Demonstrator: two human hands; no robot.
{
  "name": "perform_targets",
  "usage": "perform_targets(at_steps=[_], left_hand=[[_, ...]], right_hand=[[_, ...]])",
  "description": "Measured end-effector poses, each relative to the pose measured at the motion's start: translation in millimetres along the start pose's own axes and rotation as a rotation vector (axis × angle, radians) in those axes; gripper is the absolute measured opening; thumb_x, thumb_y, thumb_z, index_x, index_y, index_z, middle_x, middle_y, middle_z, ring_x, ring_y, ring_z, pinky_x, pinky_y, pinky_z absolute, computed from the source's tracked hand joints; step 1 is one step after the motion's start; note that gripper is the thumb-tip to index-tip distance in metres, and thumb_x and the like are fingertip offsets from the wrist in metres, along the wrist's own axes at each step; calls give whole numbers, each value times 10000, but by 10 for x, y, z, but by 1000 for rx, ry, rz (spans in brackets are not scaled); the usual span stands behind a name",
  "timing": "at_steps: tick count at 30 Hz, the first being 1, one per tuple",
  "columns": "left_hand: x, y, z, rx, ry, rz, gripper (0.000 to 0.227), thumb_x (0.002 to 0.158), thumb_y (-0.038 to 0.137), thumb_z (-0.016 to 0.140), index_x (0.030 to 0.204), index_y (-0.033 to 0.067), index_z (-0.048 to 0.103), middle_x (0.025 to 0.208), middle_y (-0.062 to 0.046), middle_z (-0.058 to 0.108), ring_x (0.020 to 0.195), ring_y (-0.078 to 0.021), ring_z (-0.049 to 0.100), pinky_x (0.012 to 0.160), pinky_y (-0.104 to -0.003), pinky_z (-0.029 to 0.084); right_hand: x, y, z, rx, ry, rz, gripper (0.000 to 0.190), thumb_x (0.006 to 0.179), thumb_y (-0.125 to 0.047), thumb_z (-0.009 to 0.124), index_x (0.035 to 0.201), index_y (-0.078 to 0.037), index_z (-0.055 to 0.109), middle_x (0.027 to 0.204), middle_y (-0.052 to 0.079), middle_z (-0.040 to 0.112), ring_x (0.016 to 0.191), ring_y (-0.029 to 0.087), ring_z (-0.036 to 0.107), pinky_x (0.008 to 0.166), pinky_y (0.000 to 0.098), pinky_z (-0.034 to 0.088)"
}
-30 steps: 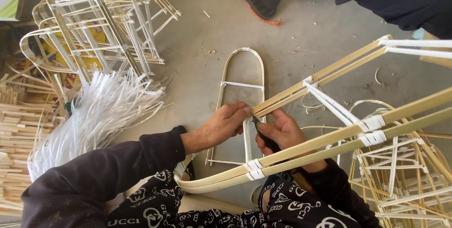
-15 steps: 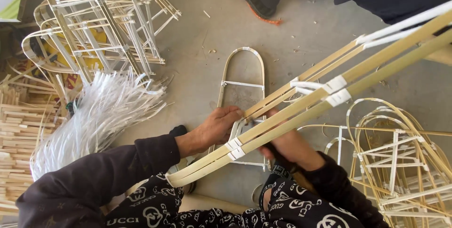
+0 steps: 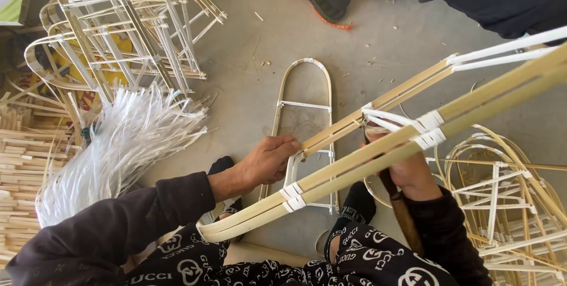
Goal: Assembling bamboo or wooden furniture frames using hands and a small knife.
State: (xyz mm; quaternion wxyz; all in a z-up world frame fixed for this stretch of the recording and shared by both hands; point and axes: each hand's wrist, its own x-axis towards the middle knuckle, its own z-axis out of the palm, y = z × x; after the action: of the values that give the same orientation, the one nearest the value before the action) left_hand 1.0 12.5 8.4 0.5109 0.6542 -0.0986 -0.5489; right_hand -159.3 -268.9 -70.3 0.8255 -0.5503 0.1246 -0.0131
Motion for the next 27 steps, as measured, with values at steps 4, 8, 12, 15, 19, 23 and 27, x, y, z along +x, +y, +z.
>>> perform_targets(at_steps=[4, 8, 12, 15, 19, 23, 27], left_hand=[[-50, 15, 42, -41, -12, -48, 320, 1041, 346, 490, 973, 67, 631, 607, 53, 358, 475, -67, 325, 401, -258, 272], [-8, 73, 56, -52, -20, -14, 289, 1032, 341, 485, 987, 88, 617, 606, 54, 382, 468, -70, 340, 403, -255, 273], [-30, 89, 55, -34, -36, 12, 319, 1049, 347, 470, 990, 75, 626, 603, 47, 384, 484, -73, 369, 422, -256, 316], [-25, 47, 58, 63, -48, 96, 368, 1061, 348, 456, 967, 38, 633, 626, 35, 507, 516, -69, 452, 458, -247, 391], [27, -93, -63, 114, -26, 127, 376, 1053, 349, 466, 950, 35, 645, 608, 18, 495, 496, -79, 457, 434, -253, 376], [-75, -61, 17, -18, 1, -101, 316, 1039, 363, 475, 1013, 105, 655, 586, 41, 432, 466, -76, 385, 409, -257, 316], [-104, -106, -17, -70, -21, -106, 312, 1043, 346, 484, 978, 76, 626, 575, 69, 370, 455, -58, 322, 395, -254, 244]], right_hand=[[-27, -95, 485, -263, 87, -9, 298, 1073, -217, 539, 1239, 25, 589, 926, 61, 703, 736, 93, 677, 628, 237, 572], [-24, -193, 807, 137, -180, 165, 397, 1027, -250, 581, 1370, -61, 519, 730, 3, 617, 469, 85, 566, 409, 213, 467], [4, -405, 938, 154, -66, 261, 459, 936, -167, 637, 1345, -21, 491, 920, -3, 689, 600, 71, 589, 548, 200, 503], [-69, -600, 961, 37, -103, 294, 452, 970, -211, 629, 1375, -40, 524, 720, 42, 657, 549, 81, 603, 483, 210, 495], [-28, 12, -62, -162, -48, 34, 364, 1164, -205, 611, 1024, 130, 583, 754, 80, 670, 625, 104, 623, 537, 234, 516], [-70, -76, 506, -13, 196, 295, 409, 964, -137, 553, 1330, 28, 481, 710, 56, 668, 512, 93, 590, 461, 228, 490], [-20, -298, 744, 69, -112, 87, 400, 1025, -158, 612, 1375, 23, 544, 642, 10, 583, 423, 73, 500, 369, 214, 402]])
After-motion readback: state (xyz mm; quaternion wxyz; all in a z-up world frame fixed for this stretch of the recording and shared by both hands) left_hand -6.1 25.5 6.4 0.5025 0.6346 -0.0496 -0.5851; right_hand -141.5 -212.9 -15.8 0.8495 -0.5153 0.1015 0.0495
